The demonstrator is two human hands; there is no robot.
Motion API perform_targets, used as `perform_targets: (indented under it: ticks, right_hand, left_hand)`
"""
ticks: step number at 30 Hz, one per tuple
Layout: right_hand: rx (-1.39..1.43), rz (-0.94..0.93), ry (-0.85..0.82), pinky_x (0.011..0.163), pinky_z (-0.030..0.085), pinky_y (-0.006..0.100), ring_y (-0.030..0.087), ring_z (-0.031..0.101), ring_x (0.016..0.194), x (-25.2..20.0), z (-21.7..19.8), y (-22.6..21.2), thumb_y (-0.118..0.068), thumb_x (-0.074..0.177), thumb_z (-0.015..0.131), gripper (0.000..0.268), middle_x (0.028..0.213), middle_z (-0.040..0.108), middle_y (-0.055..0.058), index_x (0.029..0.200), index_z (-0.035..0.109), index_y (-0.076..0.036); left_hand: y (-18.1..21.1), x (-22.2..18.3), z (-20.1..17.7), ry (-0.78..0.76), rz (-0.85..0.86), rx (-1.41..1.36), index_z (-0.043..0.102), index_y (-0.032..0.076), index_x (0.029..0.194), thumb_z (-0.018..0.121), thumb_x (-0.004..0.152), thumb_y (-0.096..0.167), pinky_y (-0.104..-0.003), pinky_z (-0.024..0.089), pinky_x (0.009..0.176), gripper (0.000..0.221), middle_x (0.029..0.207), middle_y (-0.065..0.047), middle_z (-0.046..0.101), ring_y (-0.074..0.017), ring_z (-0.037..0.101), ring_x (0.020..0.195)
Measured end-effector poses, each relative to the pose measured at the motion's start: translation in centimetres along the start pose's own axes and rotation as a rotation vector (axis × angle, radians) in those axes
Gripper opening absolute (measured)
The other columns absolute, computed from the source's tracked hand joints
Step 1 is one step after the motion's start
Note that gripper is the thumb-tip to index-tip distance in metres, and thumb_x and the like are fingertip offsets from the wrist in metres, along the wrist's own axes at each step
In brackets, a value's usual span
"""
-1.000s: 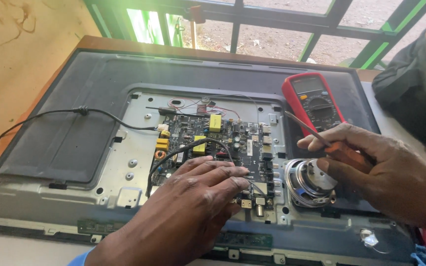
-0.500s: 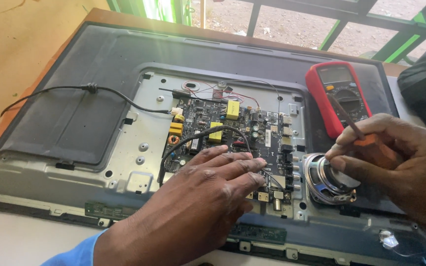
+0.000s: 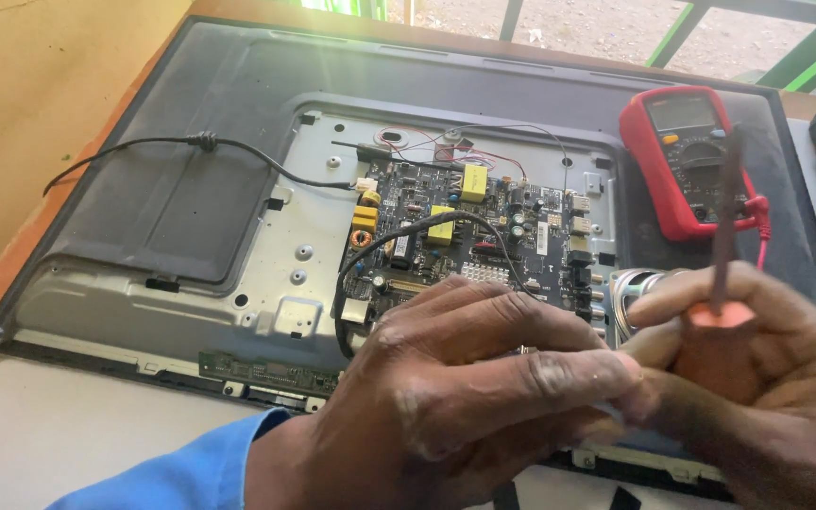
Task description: Reconnecting internal ribbon cables and wires to the circuit boards of a disassembled television during a repair process.
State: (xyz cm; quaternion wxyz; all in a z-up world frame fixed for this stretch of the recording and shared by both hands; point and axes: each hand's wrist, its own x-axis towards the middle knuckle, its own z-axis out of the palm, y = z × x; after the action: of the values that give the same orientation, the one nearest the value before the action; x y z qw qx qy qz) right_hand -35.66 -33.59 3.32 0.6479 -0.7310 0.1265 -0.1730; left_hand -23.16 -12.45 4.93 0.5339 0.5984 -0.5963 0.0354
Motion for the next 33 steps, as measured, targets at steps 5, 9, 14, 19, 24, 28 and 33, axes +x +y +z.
perform_targets:
  ticks: [5, 9, 14, 19, 24, 28, 33]
  right_hand:
    - [0.275, 0.381, 0.058, 0.034, 0.033, 0.025, 0.018, 0.049, 0.043, -0.2, 1.2, 0.7, -0.006, 0.085, 0.076, 0.029, 0.063, 0.052, 0.013, 0.112, 0.068, -0.004]
    - [0.153, 0.398, 0.111, 0.021, 0.014, 0.027, 0.015, 0.029, 0.028, -0.9, 1.8, -0.5, -0.014, 0.091, 0.067, 0.034, 0.041, 0.043, 0.014, 0.122, 0.075, -0.003]
    - [0.097, 0.328, 0.047, 0.021, 0.013, 0.027, 0.014, 0.028, 0.022, -1.3, 1.8, -2.4, -0.024, 0.091, 0.067, 0.044, 0.034, 0.053, 0.019, 0.126, 0.082, -0.001]
    - [0.107, 0.211, -0.055, 0.018, 0.013, 0.022, 0.008, 0.03, 0.021, -0.5, 1.4, -3.1, -0.03, 0.093, 0.067, 0.047, 0.036, 0.07, 0.022, 0.126, 0.079, 0.002]
    - [-0.104, 0.291, 0.076, 0.034, 0.038, 0.052, 0.047, 0.047, 0.031, 1.8, -2.1, -1.9, 0.0, 0.074, 0.053, 0.047, 0.092, 0.077, 0.04, 0.12, 0.048, 0.003]
    - [-0.649, 0.029, 0.01, 0.05, 0.053, 0.034, 0.025, 0.07, 0.05, 1.3, -2.6, -4.1, -0.012, 0.078, 0.068, 0.04, 0.094, 0.072, 0.01, 0.117, 0.069, -0.004]
    - [-0.564, -0.199, 0.012, 0.092, 0.061, 0.033, 0.025, 0.075, 0.098, 1.7, -4.5, -2.4, -0.005, 0.081, 0.061, 0.037, 0.119, 0.071, 0.02, 0.117, 0.059, 0.004]
  left_hand:
    - [-0.4, -0.2, 0.5, 0.078, -0.023, -0.146, 0.065, 0.008, 0.125, 0.065, 0.107, 0.013, -0.038, 0.069, 0.093, 0.018, 0.116, -0.016, 0.075, -0.0271, 0.08, 0.1]
    - [-1.0, -0.5, 0.6, 0.093, -0.008, -0.127, 0.064, 0.008, 0.123, 0.062, 0.11, 0.01, -0.038, 0.065, 0.088, 0.013, 0.111, -0.014, 0.072, -0.0278, 0.078, 0.096]
    - [-0.3, 0.7, 0.2, 0.128, 0.101, 0.105, 0.061, -0.002, 0.109, 0.056, 0.107, 0.007, -0.042, 0.059, 0.081, 0.01, 0.1, -0.02, 0.066, -0.0317, 0.067, 0.085]
    - [-0.4, 1.0, 0.3, 0.111, 0.077, 0.04, 0.054, -0.004, 0.102, 0.047, 0.108, 0.011, -0.044, 0.053, 0.08, 0.018, 0.095, -0.018, 0.062, -0.0333, 0.061, 0.083]
    - [-0.5, 1.2, 0.2, 0.269, -0.332, -0.072, 0.068, 0.008, 0.1, 0.063, 0.099, 0.018, -0.025, 0.057, 0.065, 0.011, 0.088, -0.003, 0.072, -0.0124, 0.068, 0.076]
    - [-0.9, 1.5, -0.3, 0.363, -0.381, -0.252, 0.071, 0.003, 0.104, 0.074, 0.092, 0.005, -0.025, 0.067, 0.082, 0.012, 0.101, -0.009, 0.077, -0.0167, 0.077, 0.094]
    - [-1.2, 1.7, -0.5, 0.5, -0.414, -0.346, 0.072, 0.002, 0.102, 0.077, 0.09, 0.007, -0.025, 0.07, 0.08, 0.013, 0.095, -0.013, 0.078, -0.0196, 0.08, 0.09]
